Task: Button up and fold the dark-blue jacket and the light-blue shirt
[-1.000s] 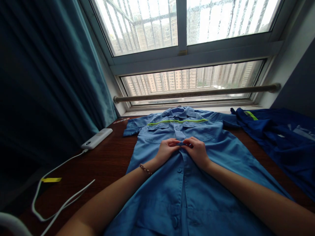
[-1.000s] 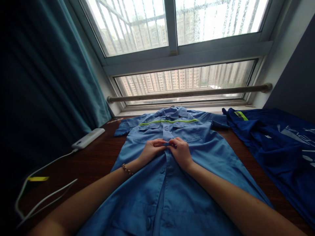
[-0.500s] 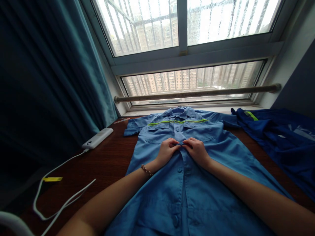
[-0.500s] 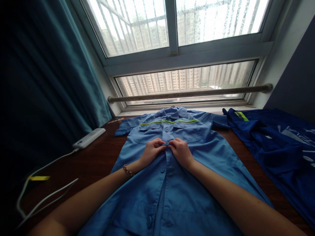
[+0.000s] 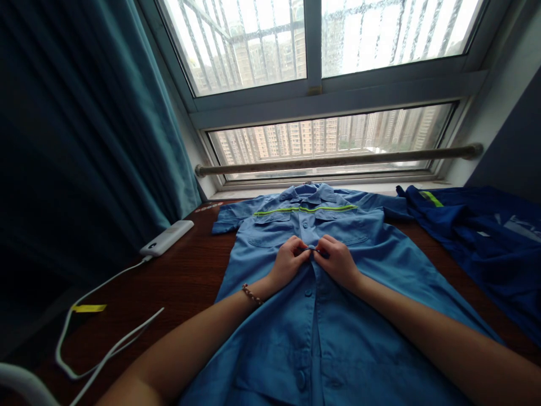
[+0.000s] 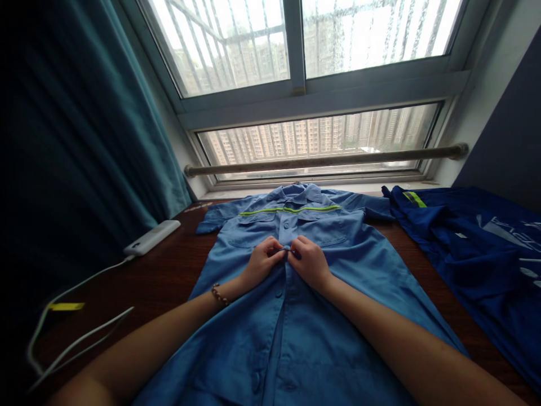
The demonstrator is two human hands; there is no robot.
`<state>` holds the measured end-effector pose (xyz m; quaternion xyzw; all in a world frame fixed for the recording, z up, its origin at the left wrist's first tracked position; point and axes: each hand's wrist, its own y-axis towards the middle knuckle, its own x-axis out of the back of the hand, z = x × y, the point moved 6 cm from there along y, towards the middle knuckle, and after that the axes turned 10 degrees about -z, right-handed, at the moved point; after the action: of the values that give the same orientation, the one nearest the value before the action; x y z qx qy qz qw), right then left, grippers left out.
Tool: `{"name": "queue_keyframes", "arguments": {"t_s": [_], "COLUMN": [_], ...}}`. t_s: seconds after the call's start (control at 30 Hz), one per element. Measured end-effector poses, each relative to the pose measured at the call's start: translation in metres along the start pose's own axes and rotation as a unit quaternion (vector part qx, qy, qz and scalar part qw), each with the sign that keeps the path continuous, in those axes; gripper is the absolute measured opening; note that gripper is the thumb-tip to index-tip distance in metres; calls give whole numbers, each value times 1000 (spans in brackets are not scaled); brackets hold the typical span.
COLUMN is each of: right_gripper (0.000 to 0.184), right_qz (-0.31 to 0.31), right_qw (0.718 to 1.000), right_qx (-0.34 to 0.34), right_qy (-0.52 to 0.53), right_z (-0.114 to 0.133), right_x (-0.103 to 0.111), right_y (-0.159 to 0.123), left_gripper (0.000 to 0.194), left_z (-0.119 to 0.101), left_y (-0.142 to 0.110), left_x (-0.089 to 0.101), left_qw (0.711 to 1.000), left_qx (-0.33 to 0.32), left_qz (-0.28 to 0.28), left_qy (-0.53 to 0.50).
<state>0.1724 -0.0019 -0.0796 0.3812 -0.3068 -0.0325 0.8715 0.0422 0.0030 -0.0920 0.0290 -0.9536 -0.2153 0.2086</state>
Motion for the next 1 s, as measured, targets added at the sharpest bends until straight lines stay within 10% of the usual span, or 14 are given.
{"name": "queue_keyframes", "arguments": {"t_s": [0.37,0.67,1.0], "right_gripper": [10,21,16], "right_qz": [-8,261,258], "right_qw": [998,946,951], "right_qx": [11,-85,-91], "right_qy": [-57,-171,-142], "right_z": [18,43,46], "right_x": [11,-2,13], "right_y": [5,-25,-54], "left_gripper": [18,26,15], "left_z": [-4,0,14], "left_y": [5,8,9], "left_x": [8,10,6], "left_qw": [990,977,988], "left_qx": [-66,-85,-37], "left_qz": [-13,-12,-6], "left_qy": [122,193,150]}}
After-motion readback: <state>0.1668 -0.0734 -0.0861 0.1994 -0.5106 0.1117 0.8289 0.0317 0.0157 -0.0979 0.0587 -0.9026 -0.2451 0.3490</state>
